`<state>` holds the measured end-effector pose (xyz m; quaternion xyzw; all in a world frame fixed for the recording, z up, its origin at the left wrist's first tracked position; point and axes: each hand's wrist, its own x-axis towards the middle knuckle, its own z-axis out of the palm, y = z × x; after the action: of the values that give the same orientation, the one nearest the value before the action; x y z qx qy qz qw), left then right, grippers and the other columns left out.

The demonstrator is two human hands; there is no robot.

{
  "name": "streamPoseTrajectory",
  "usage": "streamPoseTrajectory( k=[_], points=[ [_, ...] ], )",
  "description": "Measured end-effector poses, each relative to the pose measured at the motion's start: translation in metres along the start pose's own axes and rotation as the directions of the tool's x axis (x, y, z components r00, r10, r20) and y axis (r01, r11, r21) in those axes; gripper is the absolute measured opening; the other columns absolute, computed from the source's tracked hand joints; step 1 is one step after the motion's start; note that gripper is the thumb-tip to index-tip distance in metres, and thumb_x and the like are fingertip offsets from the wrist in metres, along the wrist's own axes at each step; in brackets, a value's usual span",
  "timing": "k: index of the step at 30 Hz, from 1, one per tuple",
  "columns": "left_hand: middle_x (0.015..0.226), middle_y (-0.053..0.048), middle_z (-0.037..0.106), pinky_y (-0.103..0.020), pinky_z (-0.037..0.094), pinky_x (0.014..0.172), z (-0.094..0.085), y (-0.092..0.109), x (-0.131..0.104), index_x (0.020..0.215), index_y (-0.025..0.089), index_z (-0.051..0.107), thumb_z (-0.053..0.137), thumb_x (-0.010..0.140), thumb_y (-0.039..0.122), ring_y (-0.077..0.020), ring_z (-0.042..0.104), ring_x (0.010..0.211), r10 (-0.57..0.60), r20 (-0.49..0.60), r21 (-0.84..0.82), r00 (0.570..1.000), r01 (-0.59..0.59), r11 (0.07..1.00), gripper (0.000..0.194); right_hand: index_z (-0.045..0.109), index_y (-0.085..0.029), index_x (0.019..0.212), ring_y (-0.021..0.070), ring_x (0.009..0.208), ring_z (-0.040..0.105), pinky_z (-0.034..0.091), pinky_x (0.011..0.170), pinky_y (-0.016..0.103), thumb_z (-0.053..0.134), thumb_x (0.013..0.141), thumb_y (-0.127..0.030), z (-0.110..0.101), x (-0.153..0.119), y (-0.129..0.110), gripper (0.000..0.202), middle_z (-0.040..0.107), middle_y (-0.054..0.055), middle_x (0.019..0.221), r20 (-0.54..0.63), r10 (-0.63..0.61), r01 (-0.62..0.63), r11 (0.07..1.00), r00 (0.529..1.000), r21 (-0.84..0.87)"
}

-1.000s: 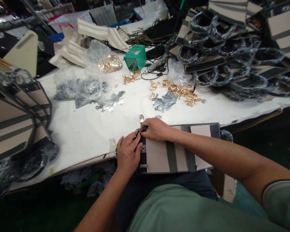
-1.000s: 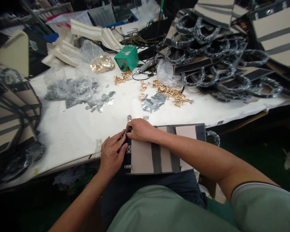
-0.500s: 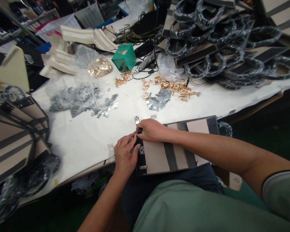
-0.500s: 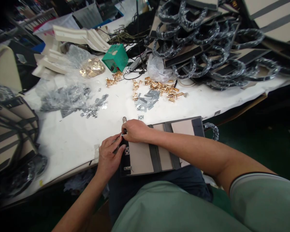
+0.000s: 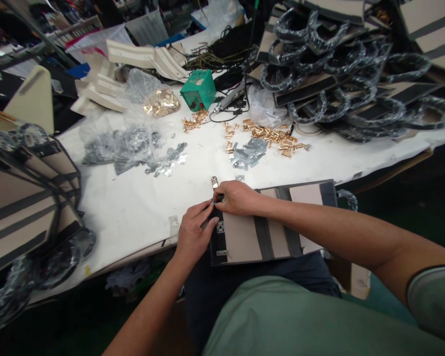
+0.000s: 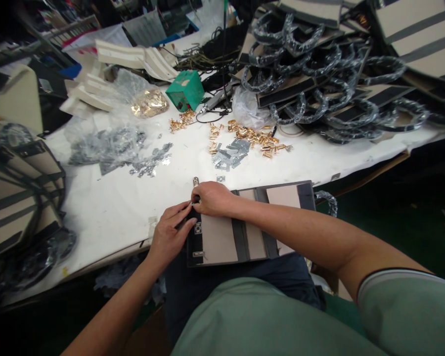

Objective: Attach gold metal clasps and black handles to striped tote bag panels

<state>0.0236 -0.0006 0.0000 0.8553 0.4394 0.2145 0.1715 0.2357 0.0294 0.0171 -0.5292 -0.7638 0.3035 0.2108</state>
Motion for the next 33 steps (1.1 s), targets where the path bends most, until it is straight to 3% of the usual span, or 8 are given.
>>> streamPoseTrajectory(
  k=[5,9,13,16,19,22,27,33],
  points=[
    [0.125,-0.007,0.073,-0.049,0.053,0.106,0.003,-0.006,-0.002,0.122,0.024,0.073,0.070,0.089,0.033,-0.0267,0.065,0.118,-0.049,-0.060,-0.118,0.997,0.042,0.992,0.034,0.078,-0.020,0.098,0.0206,0.095,0.067,0.044,0.081,0.027,0.067,0.081,-0.017,0.000,-0.004,-0.002,0.020,0.077,0.005,0.101,0.018,-0.071,0.071,0.997,0.997,-0.010],
    [0.128,-0.008,0.072,-0.048,0.051,0.109,0.003,-0.004,-0.002,0.121,0.023,0.074,0.071,0.088,0.031,-0.0263,0.064,0.120,-0.080,-0.060,-0.151,0.995,0.070,0.986,0.034,0.078,-0.021,0.097,0.0206,0.094,0.067,0.044,0.079,0.028,0.067,0.081,-0.018,-0.001,-0.003,-0.008,0.019,0.076,0.005,0.101,0.029,-0.042,0.043,0.998,0.999,-0.047],
    [0.132,-0.009,0.069,-0.046,0.047,0.112,-0.001,-0.001,0.001,0.117,0.022,0.075,0.073,0.085,0.033,-0.0272,0.060,0.125,-0.177,-0.049,-0.144,0.983,0.169,0.975,0.034,0.078,-0.023,0.097,0.0207,0.092,0.067,0.043,0.074,0.027,0.066,0.083,-0.020,-0.001,-0.004,-0.014,0.019,0.075,0.005,0.102,0.041,-0.009,0.014,0.993,0.999,-0.120],
    [0.123,-0.010,0.072,-0.044,0.047,0.109,-0.010,0.002,0.008,0.116,0.020,0.075,0.068,0.088,0.036,-0.0274,0.061,0.120,-0.235,-0.020,-0.085,0.972,0.233,0.969,0.034,0.077,-0.024,0.099,0.0202,0.091,0.066,0.040,0.071,0.027,0.066,0.087,-0.025,0.000,-0.008,-0.016,0.017,0.073,0.005,0.104,0.044,-0.047,0.054,0.983,0.998,-0.173],
    [0.111,-0.009,0.075,-0.040,0.049,0.098,-0.022,0.004,0.020,0.122,0.018,0.071,0.061,0.091,0.040,-0.0274,0.064,0.109,-0.322,0.080,-0.007,0.943,0.323,0.946,0.040,0.077,-0.024,0.100,0.0199,0.091,0.066,0.040,0.071,0.028,0.065,0.090,-0.029,0.002,-0.011,-0.015,0.016,0.072,0.005,0.106,0.041,-0.069,0.075,0.983,0.997,-0.169],
    [0.098,-0.006,0.077,-0.034,0.049,0.079,-0.030,0.000,0.034,0.120,0.020,0.072,0.060,0.090,0.046,-0.0242,0.068,0.090,-0.408,0.261,0.007,0.875,0.420,0.907,0.042,0.077,-0.025,0.099,0.0200,0.094,0.065,0.040,0.074,0.028,0.065,0.088,-0.025,0.003,-0.011,-0.015,0.016,0.072,0.004,0.105,0.034,-0.041,0.045,0.990,0.999,-0.135],
    [0.073,-0.002,0.072,-0.029,0.039,0.060,-0.035,-0.014,0.055,0.081,0.019,0.075,0.065,0.080,0.046,-0.0198,0.063,0.069,-0.334,0.461,-0.049,0.822,0.399,0.915,0.028,0.075,-0.024,0.095,0.0187,0.089,0.062,0.038,0.071,0.027,0.070,0.082,-0.023,0.001,-0.005,-0.017,0.014,0.071,0.002,0.099,0.053,0.046,-0.041,0.995,0.998,-0.088],
    [0.065,0.000,0.067,-0.027,0.036,0.057,-0.031,-0.020,0.061,0.074,0.019,0.068,0.071,0.070,0.042,-0.0172,0.058,0.062,-0.353,0.457,-0.130,0.817,0.453,0.882,0.023,0.074,-0.022,0.096,0.0174,0.085,0.059,0.037,0.070,0.026,0.072,0.079,-0.021,0.000,-0.001,-0.017,0.017,0.070,0.002,0.096,0.054,0.059,-0.057,0.998,0.997,-0.038]
  ],
)
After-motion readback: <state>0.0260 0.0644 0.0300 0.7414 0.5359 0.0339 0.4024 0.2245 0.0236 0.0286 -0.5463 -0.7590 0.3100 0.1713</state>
